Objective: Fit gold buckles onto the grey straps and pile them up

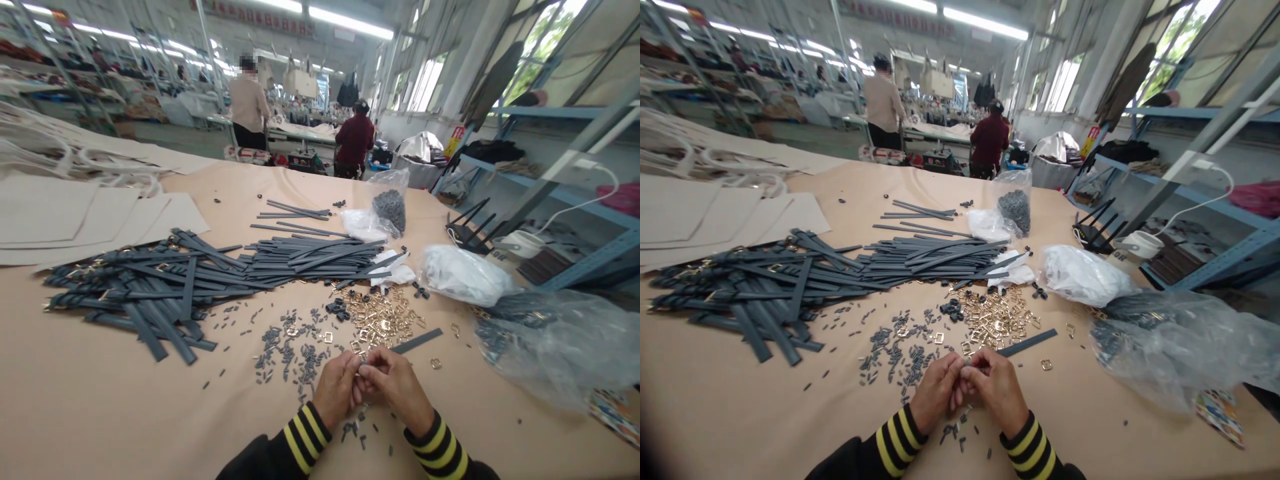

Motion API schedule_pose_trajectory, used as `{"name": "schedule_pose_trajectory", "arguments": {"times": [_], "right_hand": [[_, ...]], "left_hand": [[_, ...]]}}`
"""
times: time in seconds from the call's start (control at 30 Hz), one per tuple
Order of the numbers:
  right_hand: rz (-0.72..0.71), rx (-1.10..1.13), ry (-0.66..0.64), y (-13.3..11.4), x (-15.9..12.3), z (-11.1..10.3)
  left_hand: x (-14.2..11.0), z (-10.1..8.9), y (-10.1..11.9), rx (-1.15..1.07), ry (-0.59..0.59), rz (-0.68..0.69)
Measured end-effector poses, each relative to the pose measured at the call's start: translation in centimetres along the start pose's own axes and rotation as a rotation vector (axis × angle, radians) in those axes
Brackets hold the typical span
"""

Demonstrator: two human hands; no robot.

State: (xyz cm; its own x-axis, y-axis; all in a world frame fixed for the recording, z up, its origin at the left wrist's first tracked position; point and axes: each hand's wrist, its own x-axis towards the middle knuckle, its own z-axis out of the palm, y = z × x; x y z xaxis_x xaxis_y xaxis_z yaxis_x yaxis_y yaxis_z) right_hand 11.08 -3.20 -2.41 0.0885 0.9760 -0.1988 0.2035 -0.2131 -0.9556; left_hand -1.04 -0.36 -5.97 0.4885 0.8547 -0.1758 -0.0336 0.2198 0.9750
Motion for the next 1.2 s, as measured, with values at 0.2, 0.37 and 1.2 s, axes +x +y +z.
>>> {"name": "schedule_pose_trajectory", "arguments": {"times": [0.2,0.37,1.2], "right_hand": [[-0.04,-0.052,0.042,-0.2,-0.5,-0.4],[-0.119,-0.161,-0.082,-1.0,-1.2,-1.2],[-0.16,-0.326,-0.608,-1.4,0.1,-5.8]], "left_hand": [[-0.1,0.0,-0.8,-0.019,-0.049,0.009],[-0.2,0.0,-0.4,-0.007,-0.075,0.023],[-0.3,-0.7,1.2,-0.338,-0.4,-0.138]]}}
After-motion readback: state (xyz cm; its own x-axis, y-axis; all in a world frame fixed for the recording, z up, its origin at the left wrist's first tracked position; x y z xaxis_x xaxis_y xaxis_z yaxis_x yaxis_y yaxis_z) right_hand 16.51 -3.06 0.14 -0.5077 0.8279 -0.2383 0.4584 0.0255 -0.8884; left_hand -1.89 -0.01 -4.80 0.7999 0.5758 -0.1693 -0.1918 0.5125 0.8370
